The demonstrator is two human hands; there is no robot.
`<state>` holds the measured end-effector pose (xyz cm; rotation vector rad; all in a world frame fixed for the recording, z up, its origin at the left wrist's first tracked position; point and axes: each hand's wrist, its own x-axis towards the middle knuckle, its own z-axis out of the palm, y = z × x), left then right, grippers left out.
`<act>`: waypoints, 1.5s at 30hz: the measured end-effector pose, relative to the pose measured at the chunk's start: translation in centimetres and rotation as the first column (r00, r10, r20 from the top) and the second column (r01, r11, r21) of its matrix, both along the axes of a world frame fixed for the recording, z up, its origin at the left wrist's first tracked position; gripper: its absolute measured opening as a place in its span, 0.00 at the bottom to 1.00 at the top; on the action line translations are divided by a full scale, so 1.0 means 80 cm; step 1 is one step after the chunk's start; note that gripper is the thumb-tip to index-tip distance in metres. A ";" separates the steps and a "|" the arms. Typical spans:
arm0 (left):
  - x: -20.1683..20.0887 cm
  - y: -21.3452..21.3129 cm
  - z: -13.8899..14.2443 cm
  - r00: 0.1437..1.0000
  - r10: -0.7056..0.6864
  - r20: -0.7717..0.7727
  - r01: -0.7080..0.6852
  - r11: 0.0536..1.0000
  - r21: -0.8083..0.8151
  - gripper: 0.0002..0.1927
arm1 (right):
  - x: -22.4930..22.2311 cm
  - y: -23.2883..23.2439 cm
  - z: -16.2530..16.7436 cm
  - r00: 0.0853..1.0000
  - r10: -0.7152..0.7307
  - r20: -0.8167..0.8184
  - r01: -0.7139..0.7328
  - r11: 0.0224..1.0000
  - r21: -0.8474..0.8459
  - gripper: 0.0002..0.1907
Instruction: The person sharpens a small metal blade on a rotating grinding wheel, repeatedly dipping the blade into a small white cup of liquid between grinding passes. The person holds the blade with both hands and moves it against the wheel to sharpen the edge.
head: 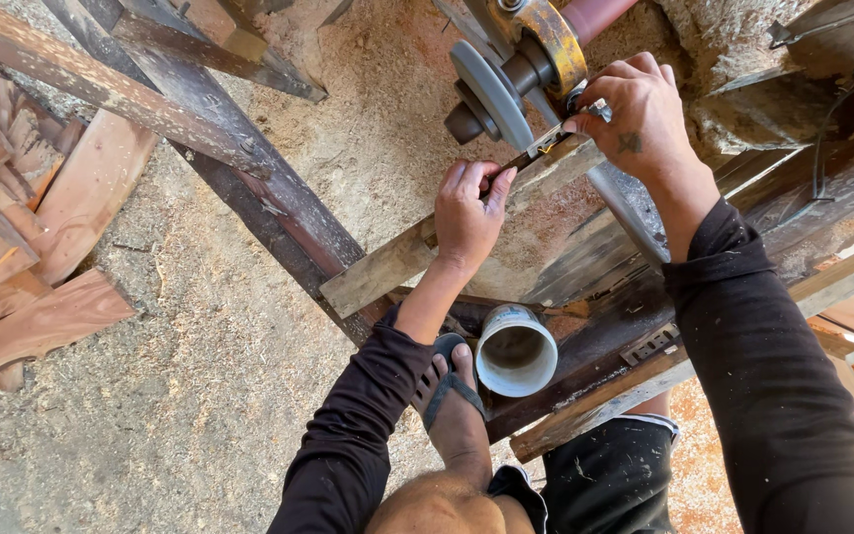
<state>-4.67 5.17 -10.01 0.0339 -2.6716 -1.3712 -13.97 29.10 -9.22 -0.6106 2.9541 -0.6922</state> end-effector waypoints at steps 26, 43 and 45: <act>-0.009 0.005 -0.012 1.000 -0.010 0.021 0.014 0.981 -0.195 0.13 | 0.031 -0.045 0.018 0.999 -0.053 0.011 0.054 0.993 -0.110 0.25; 0.011 -0.020 -0.008 0.997 -0.013 0.076 0.032 0.966 -0.256 0.13 | 0.043 -0.030 0.003 0.988 -0.146 0.060 0.155 0.966 -0.207 0.12; 0.012 -0.021 -0.010 0.989 -0.011 0.148 0.050 0.965 -0.257 0.14 | 0.042 -0.031 0.004 0.990 -0.130 0.056 0.139 0.970 -0.198 0.12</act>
